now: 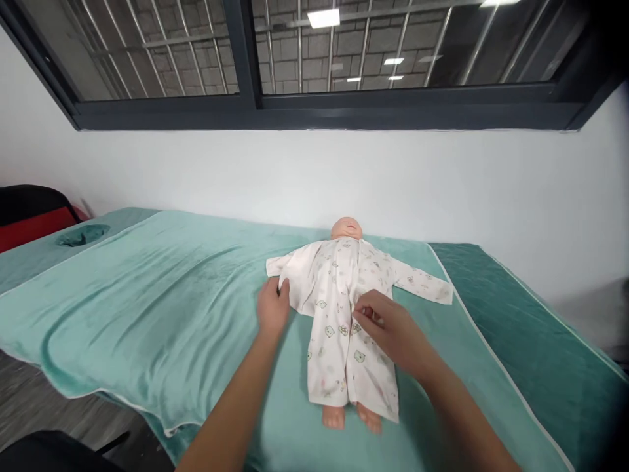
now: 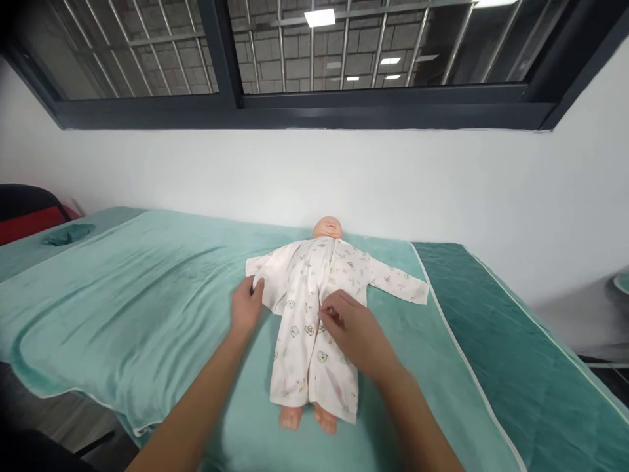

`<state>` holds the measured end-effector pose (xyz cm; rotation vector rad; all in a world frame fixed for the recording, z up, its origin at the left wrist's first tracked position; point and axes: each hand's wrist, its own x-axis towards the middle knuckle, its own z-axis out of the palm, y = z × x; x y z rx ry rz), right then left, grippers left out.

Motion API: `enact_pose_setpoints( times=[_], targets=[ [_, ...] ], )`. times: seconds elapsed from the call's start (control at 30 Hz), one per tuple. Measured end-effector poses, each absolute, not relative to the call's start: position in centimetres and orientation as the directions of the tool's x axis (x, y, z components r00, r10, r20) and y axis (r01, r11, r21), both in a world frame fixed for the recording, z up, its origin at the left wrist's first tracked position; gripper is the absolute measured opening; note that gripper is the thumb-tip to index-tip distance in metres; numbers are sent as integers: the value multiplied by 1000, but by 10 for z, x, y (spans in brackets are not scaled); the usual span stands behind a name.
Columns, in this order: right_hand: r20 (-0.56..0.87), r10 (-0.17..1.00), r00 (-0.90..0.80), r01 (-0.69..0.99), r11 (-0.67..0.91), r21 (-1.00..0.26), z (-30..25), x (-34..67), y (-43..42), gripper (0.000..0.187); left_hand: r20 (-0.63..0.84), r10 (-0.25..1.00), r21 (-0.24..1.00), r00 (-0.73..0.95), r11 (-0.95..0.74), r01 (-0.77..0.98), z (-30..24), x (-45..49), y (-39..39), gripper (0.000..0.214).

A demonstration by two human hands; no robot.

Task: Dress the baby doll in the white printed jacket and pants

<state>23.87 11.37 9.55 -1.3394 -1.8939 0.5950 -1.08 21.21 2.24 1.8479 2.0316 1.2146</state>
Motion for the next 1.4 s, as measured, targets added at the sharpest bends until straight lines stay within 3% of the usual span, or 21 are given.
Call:
enact_pose_setpoints(
  times=[0.13,0.27,0.37,0.47,0.53,0.67,0.77,0.9,1.03,1.13,1.23,1.3,1.4],
  targets=[
    [240,961,-135,458,275,-845,94,255,107,25,382,888,816,-255,-194,544,41,-4,205,36],
    [242,965,100,450,173,-876,104,268,145,27,527,846,768,-79,-434,470,78,28,193,23],
    [276,932,236,576,94,-812,111,269,201,22,651,727,529,219,-641,556,94,60,183,19],
    [284,904,319,655,6,-755,111,261,256,25,605,579,179,546,-768,615,93,82,175,13],
    [218,920,325,703,-80,-706,107,256,280,29,566,542,94,622,-791,604,89,84,173,12],
    [179,942,283,702,-77,-708,99,257,294,30,599,566,259,566,-806,532,94,70,191,11],
    [202,944,262,654,-20,-756,95,264,291,28,599,697,442,394,-699,562,103,61,224,19],
    [177,942,286,469,24,-883,96,269,289,26,339,938,743,73,-315,590,110,63,272,20],
    [143,911,386,214,63,-975,103,262,287,29,160,982,931,105,-185,316,116,79,294,17],
    [147,921,361,261,51,-964,107,254,286,26,157,968,987,195,-161,4,125,91,295,16],
    [138,946,293,340,31,-940,108,250,286,23,283,955,948,85,-265,-177,131,92,299,15],
    [161,949,273,357,56,-933,106,251,287,25,359,933,921,-37,-361,-144,130,87,305,14],
    [192,946,262,361,89,-928,99,255,290,26,305,949,950,-83,-298,92,118,80,313,14]
  ],
)
